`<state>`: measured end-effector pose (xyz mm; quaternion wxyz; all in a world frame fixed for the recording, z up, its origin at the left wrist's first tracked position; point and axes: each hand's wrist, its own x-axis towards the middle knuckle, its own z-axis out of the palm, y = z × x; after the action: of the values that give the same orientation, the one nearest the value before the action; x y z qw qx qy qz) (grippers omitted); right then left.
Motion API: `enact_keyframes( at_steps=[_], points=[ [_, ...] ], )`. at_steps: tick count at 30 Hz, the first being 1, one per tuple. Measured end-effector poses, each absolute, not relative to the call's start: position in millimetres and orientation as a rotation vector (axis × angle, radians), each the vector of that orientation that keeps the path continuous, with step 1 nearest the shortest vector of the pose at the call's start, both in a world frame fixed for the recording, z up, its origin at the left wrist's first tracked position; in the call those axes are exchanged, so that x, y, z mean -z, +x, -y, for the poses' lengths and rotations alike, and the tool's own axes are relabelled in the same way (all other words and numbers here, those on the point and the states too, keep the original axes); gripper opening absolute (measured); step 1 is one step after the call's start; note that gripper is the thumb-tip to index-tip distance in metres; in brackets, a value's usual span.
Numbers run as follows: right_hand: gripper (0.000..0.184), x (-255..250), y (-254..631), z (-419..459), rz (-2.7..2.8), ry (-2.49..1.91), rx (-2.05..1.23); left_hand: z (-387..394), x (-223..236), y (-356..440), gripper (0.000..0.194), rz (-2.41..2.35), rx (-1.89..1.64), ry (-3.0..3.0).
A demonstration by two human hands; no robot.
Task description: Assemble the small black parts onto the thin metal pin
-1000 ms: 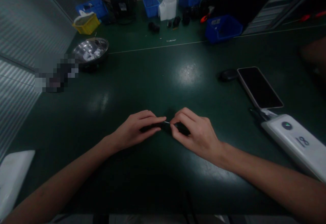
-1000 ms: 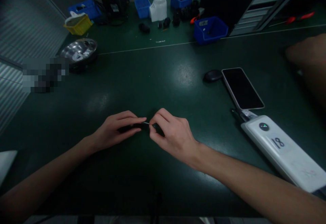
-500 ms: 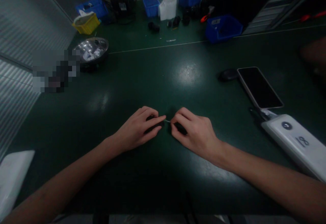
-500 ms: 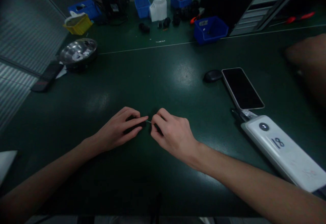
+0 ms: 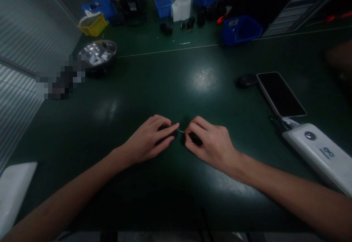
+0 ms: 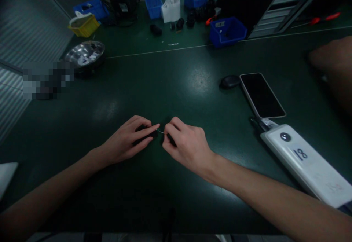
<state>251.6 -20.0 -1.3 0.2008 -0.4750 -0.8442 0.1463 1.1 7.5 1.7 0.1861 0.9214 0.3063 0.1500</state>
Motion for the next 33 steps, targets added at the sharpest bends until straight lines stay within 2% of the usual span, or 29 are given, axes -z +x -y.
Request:
enact_keyframes(
  at_steps=[17, 33],
  points=[
    [0.013, 1, 250, 19, 2.373, -1.301, -0.395, -7, -2, 4, 0.051, -0.786, -0.204, 2.775],
    [0.012, 3, 251, 19, 2.345, -1.283, -0.430, -7, 8, -3, 0.048, -0.762, -0.523, 2.668]
  ],
)
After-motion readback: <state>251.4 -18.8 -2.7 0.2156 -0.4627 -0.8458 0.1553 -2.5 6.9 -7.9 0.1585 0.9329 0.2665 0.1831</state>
